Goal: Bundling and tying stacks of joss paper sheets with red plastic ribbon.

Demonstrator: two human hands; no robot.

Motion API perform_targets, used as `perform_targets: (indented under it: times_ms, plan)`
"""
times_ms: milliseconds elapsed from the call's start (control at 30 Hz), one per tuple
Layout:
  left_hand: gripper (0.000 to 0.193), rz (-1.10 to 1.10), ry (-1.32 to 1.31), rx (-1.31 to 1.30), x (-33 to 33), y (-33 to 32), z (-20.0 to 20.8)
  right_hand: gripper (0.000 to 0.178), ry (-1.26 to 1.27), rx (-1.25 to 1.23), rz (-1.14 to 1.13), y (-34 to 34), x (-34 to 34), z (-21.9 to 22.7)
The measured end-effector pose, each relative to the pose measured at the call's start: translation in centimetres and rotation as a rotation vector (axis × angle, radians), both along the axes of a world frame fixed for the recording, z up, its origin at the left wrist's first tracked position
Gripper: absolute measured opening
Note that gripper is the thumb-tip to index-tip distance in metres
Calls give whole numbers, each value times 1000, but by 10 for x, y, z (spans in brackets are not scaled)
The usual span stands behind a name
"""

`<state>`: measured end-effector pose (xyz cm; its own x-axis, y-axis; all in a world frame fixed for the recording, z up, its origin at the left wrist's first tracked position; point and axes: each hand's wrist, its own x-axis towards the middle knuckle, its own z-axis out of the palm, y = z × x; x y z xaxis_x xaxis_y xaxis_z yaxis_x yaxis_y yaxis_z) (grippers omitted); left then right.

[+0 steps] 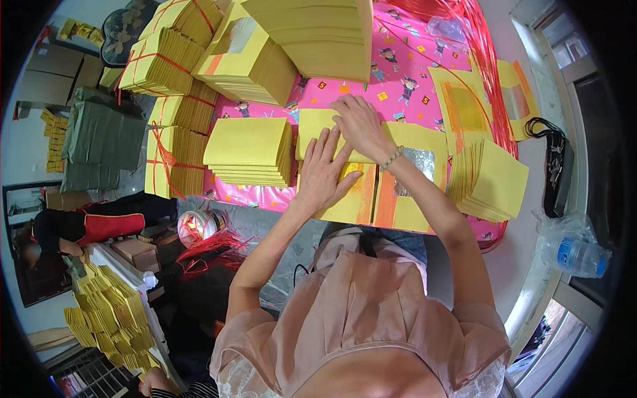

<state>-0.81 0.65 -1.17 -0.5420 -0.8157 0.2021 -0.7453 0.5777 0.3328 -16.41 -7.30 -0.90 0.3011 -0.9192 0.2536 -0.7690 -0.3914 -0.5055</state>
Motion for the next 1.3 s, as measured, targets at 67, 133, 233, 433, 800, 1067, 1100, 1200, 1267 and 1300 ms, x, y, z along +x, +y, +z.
perform_targets:
  times_ms: [67,133,233,433,800,1067,1100,1200,1267,1300]
  plan:
    - [65,-3,-13,-3,1,0,0,28,-14,-143,-21,18,-3,0]
    - [65,6,-11,1,0,0,0,38,-39,-189,-10,42,-12,0]
    - [67,6,-2,2,0,0,-1,49,-12,-107,-1,77,-21,-3]
    - [71,4,-14,-2,0,0,-4,61,-23,3,46,104,-28,-8]
    - [94,-35,-26,39,1,1,3,67,-48,69,130,115,-38,-11]
    - [104,-80,-48,53,4,-1,5,58,91,117,203,116,-46,-8]
    - [105,-92,-42,52,5,0,6,58,80,110,207,116,-47,-7]
    - [106,-54,-130,-13,11,8,7,60,99,148,212,118,-46,-7]
    - [107,-12,-149,-2,15,20,9,62,109,125,204,119,-45,-6]
    - [107,31,-165,14,17,23,8,62,109,124,202,119,-45,-6]
